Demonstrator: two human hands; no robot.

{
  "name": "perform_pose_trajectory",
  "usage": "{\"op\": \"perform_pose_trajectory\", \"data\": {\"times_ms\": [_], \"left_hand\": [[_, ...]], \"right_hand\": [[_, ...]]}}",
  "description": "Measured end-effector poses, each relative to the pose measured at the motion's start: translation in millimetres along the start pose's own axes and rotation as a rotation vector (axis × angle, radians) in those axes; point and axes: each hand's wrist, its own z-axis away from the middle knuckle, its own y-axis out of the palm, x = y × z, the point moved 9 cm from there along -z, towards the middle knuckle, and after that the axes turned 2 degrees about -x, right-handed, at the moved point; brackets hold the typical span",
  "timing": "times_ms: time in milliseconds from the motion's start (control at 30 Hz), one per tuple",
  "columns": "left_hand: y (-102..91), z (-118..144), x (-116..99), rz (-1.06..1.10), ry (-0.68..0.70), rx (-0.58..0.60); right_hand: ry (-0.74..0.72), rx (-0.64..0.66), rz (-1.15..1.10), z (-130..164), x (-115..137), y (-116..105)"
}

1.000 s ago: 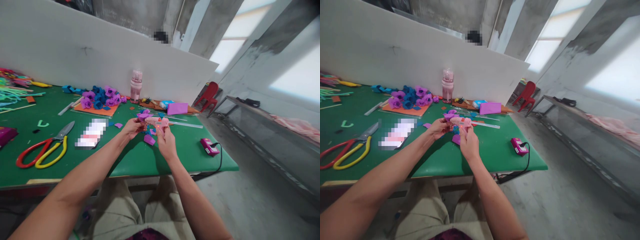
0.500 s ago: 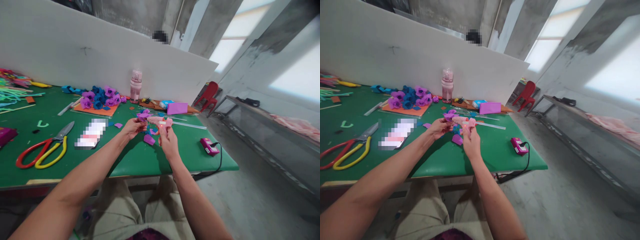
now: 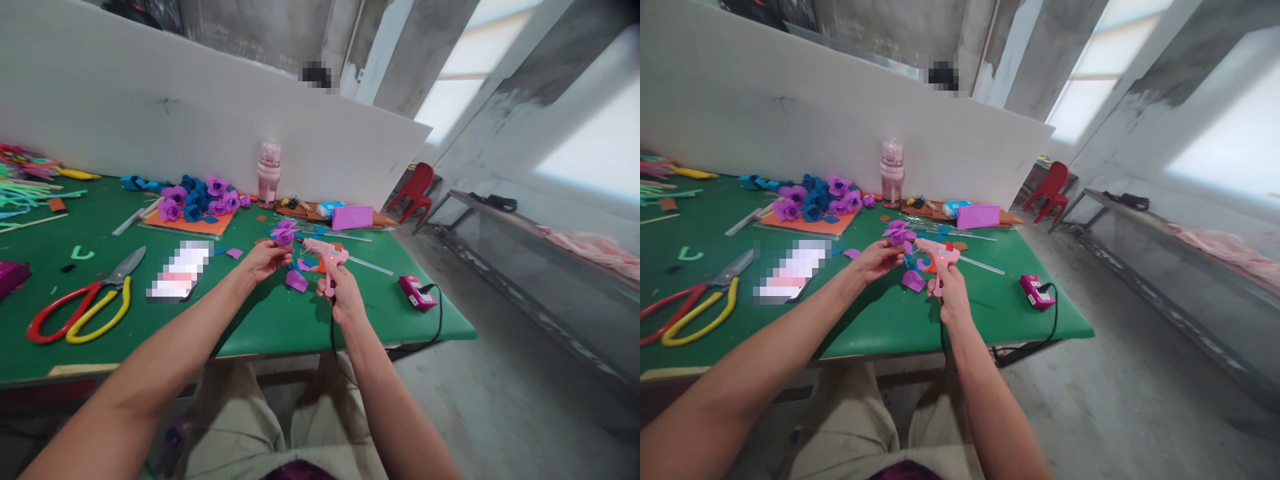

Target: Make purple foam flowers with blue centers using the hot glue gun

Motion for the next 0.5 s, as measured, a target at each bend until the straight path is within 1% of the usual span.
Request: {"op": "perform_pose_trajectory", "data": {"times_ms": [167,267,367,433,467,500], "left_hand": [[1.2,0.4,-0.6,0.034,-0.01,0.02],[6.1,4.2,-2.3,0.039,-0.018,0.043],[12.2,8.3,-4.3,0.03,-0.017,0.079],[14.8,9.6,-5.1,0.026,-0.013,0.1],[15.2,9.8,-5.2,0.024,-0.014,0.103],[15.1,9.8,-5.2,0.023,-0.016,0.102]], "right_hand": [[-0.009,-0.02,-0.045,-4.2,0.2,-9.6],[0.051,0.002,-0.074,-5.7,-3.0,-14.0],[0.1,0.057,-0.061,-10.0,-6.8,-21.3],[0.11,0.068,-0.007,-17.5,-8.6,-33.4],[0.108,0.059,0.043,-22.8,-8.8,-41.9],[0.075,0.031,0.117,-29.0,-5.9,-52.5]]}}
